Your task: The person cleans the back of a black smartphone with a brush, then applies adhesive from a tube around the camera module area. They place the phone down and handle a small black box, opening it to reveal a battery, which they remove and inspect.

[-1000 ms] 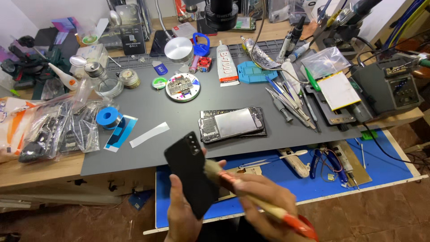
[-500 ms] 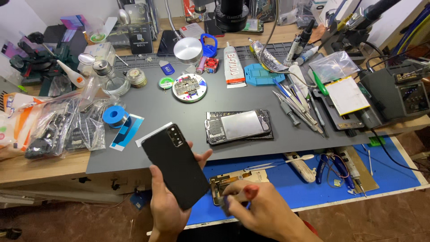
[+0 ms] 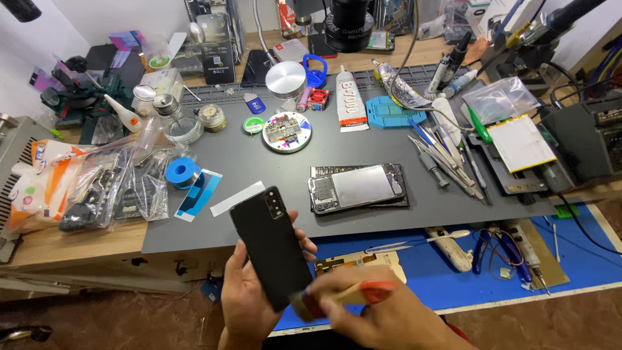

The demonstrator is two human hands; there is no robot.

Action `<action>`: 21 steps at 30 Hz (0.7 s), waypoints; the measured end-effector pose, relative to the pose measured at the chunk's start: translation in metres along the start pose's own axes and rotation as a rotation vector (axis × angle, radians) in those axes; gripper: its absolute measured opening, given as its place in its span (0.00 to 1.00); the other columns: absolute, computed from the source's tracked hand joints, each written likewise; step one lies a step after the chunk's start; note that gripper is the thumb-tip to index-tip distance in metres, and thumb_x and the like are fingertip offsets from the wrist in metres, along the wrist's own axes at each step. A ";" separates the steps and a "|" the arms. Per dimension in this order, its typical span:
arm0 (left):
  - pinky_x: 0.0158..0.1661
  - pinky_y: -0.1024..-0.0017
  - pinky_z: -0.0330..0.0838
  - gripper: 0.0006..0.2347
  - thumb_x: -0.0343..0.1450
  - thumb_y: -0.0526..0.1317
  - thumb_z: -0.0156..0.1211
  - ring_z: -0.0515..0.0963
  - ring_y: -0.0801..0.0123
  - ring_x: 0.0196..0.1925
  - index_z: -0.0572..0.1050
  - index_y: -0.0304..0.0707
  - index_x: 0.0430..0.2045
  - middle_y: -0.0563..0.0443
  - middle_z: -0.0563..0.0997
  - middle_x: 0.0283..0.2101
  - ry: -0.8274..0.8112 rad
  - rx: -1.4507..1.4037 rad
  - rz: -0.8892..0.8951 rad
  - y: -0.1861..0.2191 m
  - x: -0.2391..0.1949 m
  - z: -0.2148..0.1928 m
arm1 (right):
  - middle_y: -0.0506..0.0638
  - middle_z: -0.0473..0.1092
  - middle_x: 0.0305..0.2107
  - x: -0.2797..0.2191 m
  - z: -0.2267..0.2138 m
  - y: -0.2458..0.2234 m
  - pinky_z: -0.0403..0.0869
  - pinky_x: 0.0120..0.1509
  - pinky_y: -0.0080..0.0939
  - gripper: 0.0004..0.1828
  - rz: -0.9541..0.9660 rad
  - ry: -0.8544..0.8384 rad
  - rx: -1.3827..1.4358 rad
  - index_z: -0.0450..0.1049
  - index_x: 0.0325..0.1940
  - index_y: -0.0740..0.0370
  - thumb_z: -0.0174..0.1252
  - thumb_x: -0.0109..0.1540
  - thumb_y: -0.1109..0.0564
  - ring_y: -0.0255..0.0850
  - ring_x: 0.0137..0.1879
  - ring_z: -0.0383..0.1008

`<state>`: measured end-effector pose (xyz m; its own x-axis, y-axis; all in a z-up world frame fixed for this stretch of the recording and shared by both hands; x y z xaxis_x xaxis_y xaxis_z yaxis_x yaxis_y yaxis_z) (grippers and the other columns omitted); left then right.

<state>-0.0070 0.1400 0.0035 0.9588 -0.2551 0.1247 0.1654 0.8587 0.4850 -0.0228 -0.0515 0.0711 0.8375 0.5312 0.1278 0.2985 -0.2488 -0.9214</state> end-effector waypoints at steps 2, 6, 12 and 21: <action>0.60 0.58 0.67 0.32 0.78 0.56 0.39 0.76 0.53 0.55 0.61 0.24 0.70 0.35 0.76 0.54 0.005 -0.023 -0.063 -0.008 -0.004 -0.001 | 0.48 0.81 0.39 -0.001 0.002 0.005 0.77 0.48 0.37 0.12 -0.145 0.102 -0.010 0.79 0.48 0.56 0.53 0.65 0.54 0.38 0.43 0.82; 0.47 0.59 0.72 0.34 0.77 0.58 0.36 0.77 0.54 0.43 0.64 0.21 0.67 0.35 0.76 0.46 0.131 0.151 -0.039 -0.003 -0.003 0.003 | 0.38 0.80 0.22 0.005 -0.005 0.001 0.72 0.33 0.32 0.12 0.188 -0.270 -0.122 0.85 0.30 0.49 0.55 0.58 0.54 0.30 0.28 0.75; 0.36 0.60 0.72 0.42 0.73 0.68 0.25 0.78 0.49 0.30 0.75 0.17 0.44 0.27 0.80 0.32 0.147 0.305 -0.209 -0.038 -0.008 -0.026 | 0.50 0.83 0.51 0.033 -0.037 -0.003 0.79 0.62 0.35 0.15 -0.250 0.155 -0.028 0.80 0.56 0.58 0.58 0.66 0.56 0.38 0.58 0.84; 0.36 0.61 0.75 0.43 0.73 0.67 0.31 0.82 0.54 0.36 0.68 0.18 0.64 0.34 0.80 0.42 0.143 0.359 -0.146 -0.018 -0.004 -0.001 | 0.63 0.78 0.51 0.042 -0.045 0.037 0.87 0.53 0.36 0.15 -0.531 0.630 -0.368 0.73 0.60 0.62 0.56 0.69 0.63 0.46 0.50 0.85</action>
Point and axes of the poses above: each hand's wrist, its own x-axis towards the middle knuckle, its own z-axis out of the palm, y = z × x, the point moved 1 cm from there along x, towards the middle knuckle
